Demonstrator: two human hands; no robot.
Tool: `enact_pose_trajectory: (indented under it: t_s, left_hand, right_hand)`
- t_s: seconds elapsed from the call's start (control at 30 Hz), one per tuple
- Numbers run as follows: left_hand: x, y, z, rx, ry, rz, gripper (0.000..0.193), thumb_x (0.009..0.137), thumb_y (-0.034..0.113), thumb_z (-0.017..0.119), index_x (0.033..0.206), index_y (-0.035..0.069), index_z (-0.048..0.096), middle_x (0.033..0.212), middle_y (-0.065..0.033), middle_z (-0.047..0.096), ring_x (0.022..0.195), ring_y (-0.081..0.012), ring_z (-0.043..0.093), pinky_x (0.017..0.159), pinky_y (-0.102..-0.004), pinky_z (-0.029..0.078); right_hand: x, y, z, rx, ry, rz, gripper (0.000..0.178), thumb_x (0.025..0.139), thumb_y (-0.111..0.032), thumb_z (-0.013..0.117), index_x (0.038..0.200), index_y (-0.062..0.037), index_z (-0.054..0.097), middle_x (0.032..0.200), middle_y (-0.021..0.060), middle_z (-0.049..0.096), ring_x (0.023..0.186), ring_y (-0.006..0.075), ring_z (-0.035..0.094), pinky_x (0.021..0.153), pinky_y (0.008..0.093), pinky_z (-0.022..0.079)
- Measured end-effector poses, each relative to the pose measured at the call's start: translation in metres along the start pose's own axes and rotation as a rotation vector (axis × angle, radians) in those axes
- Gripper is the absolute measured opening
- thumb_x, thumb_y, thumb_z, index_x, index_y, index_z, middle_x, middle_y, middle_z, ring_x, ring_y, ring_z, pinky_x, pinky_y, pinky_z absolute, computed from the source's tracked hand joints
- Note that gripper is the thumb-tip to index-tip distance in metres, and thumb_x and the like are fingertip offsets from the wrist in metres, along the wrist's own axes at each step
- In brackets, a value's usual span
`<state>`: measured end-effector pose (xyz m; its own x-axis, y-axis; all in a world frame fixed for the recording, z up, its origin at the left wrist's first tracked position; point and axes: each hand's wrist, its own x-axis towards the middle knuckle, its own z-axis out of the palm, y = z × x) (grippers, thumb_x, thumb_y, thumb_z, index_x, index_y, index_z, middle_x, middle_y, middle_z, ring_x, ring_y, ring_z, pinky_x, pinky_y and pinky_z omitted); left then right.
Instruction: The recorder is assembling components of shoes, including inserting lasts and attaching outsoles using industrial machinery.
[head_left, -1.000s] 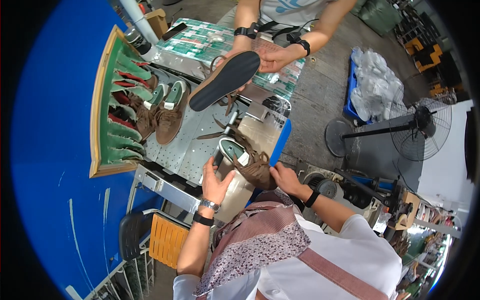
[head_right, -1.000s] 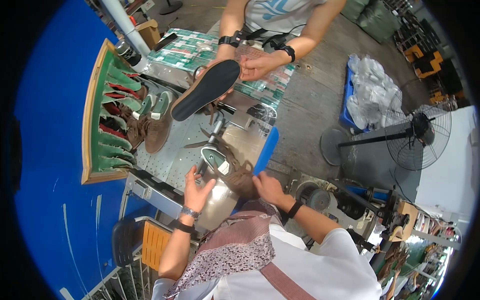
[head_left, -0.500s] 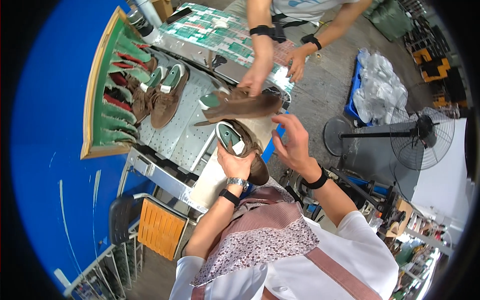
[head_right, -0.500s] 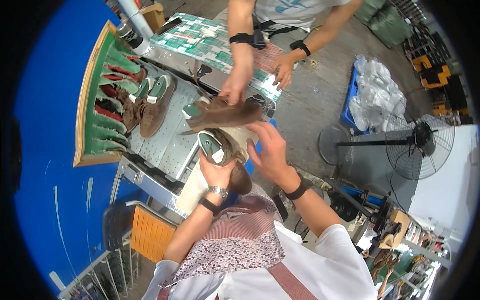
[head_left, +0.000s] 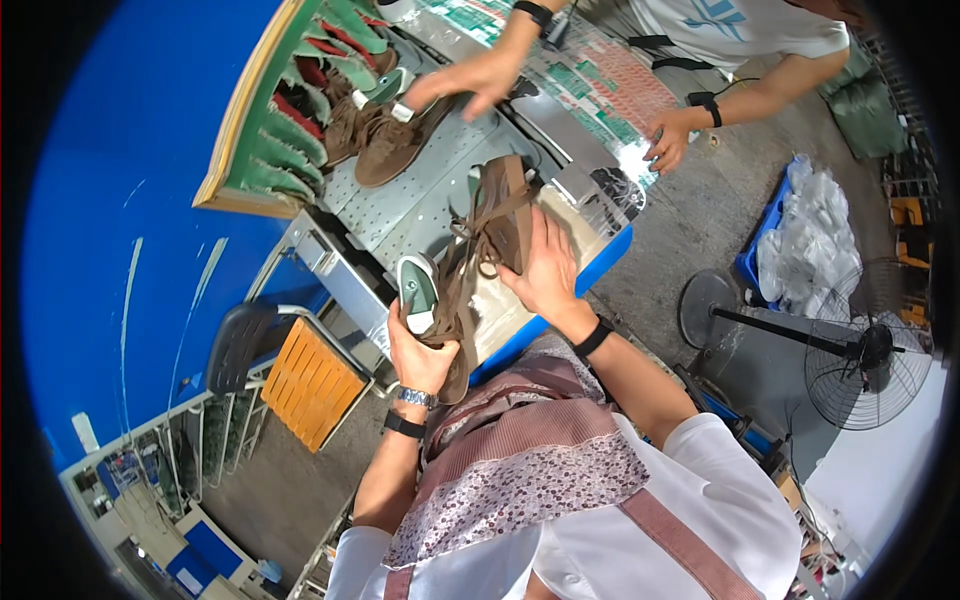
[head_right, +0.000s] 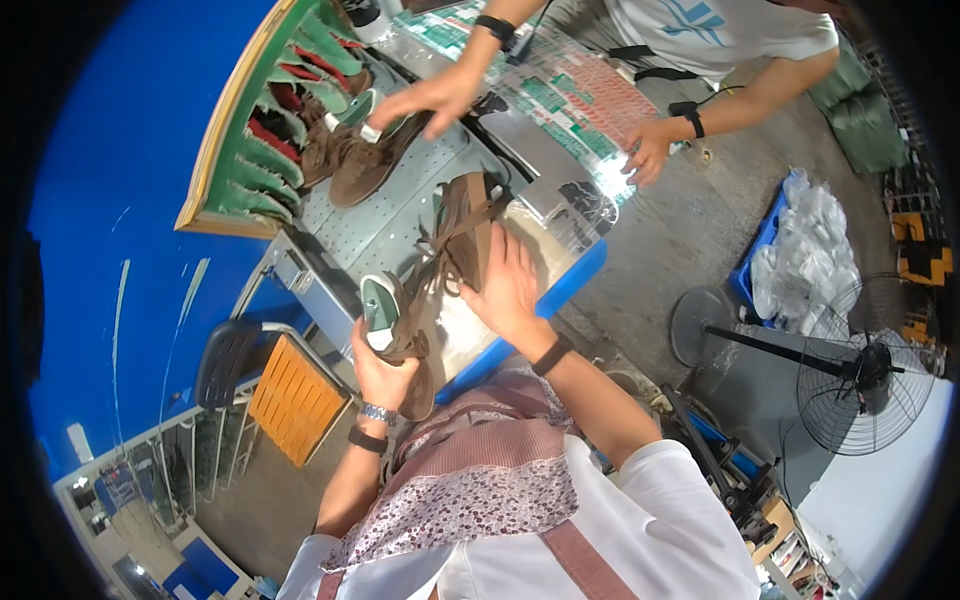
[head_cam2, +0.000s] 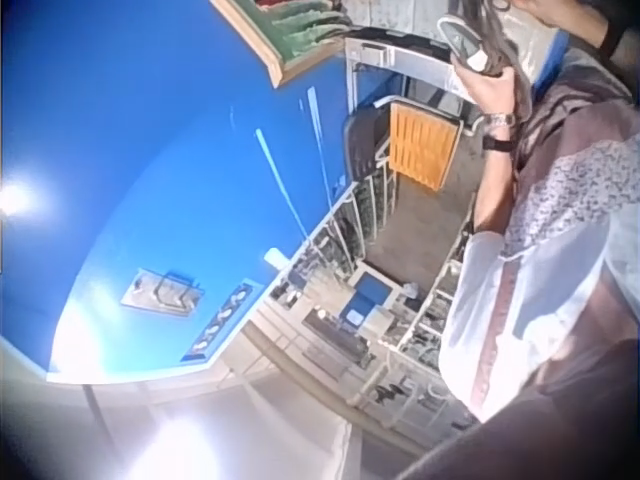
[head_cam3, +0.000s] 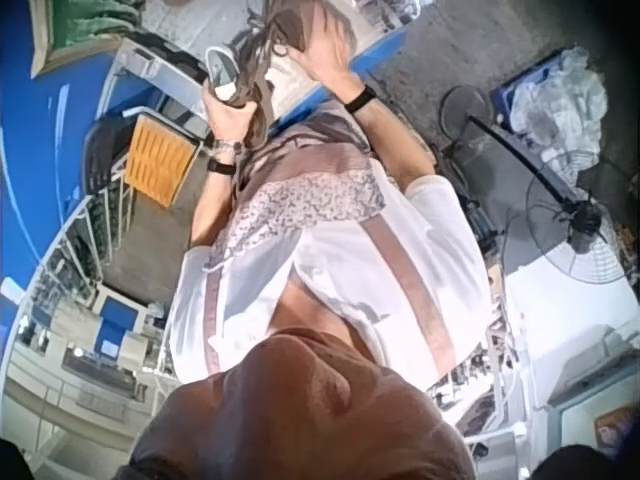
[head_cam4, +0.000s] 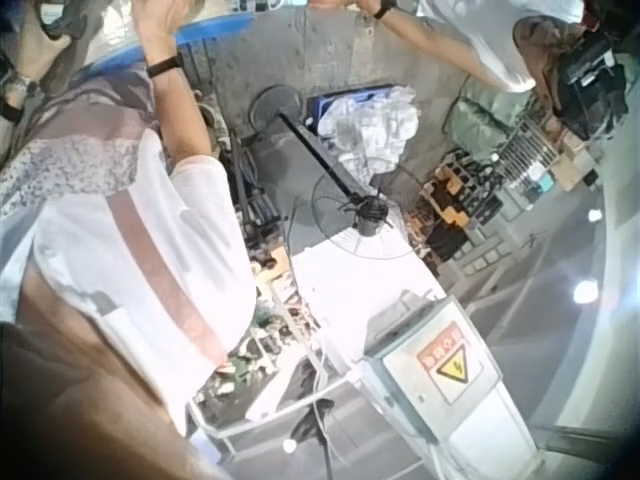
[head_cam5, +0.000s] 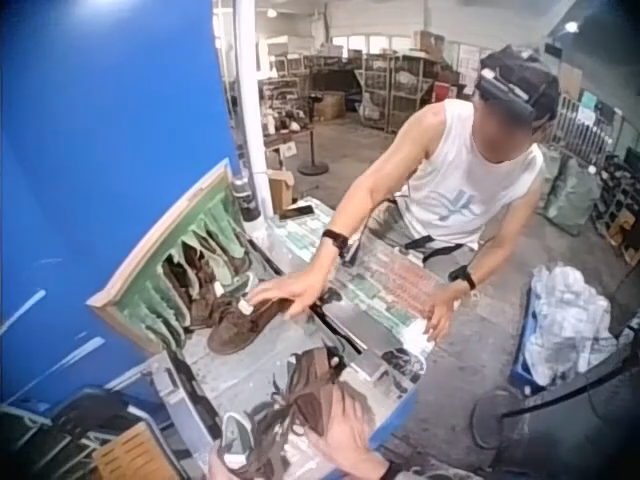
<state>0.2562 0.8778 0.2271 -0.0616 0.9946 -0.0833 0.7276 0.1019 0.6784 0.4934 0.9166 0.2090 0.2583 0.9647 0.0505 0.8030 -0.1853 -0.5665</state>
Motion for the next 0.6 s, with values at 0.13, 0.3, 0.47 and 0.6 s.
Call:
enact_pose_trajectory:
  t_s: [0.13, 0.3, 0.47, 0.6]
  left_hand:
    - [-0.015, -0.04, -0.008, -0.042, -0.084, -0.075, 0.108, 0.062, 0.017, 0.083, 0.151, -0.006, 0.025, 0.137, -0.0281, 0.052, 0.128, -0.0414, 0.052, 0.11, -0.0429, 0.043]
    - [-0.018, -0.039, -0.007, -0.03, -0.016, 0.142, 0.107, 0.065, 0.014, 0.081, 0.153, -0.004, 0.024, 0.143, -0.0302, 0.043, 0.134, -0.0442, 0.044, 0.114, -0.0448, 0.038]
    - [-0.025, -0.056, -0.025, 0.038, -0.063, 0.393, 0.091, 0.073, 0.02, 0.087, 0.146, 0.004, 0.036, 0.146, -0.0318, 0.038, 0.134, -0.0476, 0.042, 0.112, -0.0479, 0.039]
    - [-0.017, -0.058, -0.03, -0.039, -0.153, 0.479, 0.087, 0.069, 0.019, 0.09, 0.138, 0.006, 0.038, 0.148, -0.0295, 0.036, 0.136, -0.0469, 0.041, 0.112, -0.0487, 0.038]
  right_hand:
    - [0.005, -0.029, -0.009, 0.106, -0.239, 0.291, 0.105, 0.072, -0.024, 0.088, 0.154, 0.0011, 0.027, 0.14, 0.0292, 0.051, 0.125, 0.0463, 0.055, 0.104, 0.0459, 0.048]
    - [-0.023, 0.024, -0.004, 0.6, 0.012, 0.176, 0.094, 0.076, -0.016, 0.086, 0.153, -0.0009, 0.035, 0.141, 0.0202, 0.056, 0.128, 0.0263, 0.057, 0.107, 0.0375, 0.047]
    - [-0.116, 0.011, -0.004, 1.313, -0.229, 0.342, 0.086, 0.082, -0.012, 0.082, 0.154, -0.0008, 0.035, 0.147, 0.0137, 0.052, 0.134, 0.0244, 0.051, 0.113, 0.0371, 0.04]
    - [-0.153, 0.006, 0.065, 0.654, 0.161, 0.147, 0.063, 0.087, -0.016, 0.075, 0.143, 0.0009, 0.05, 0.14, 0.0229, 0.055, 0.13, 0.0347, 0.054, 0.11, 0.0424, 0.042]
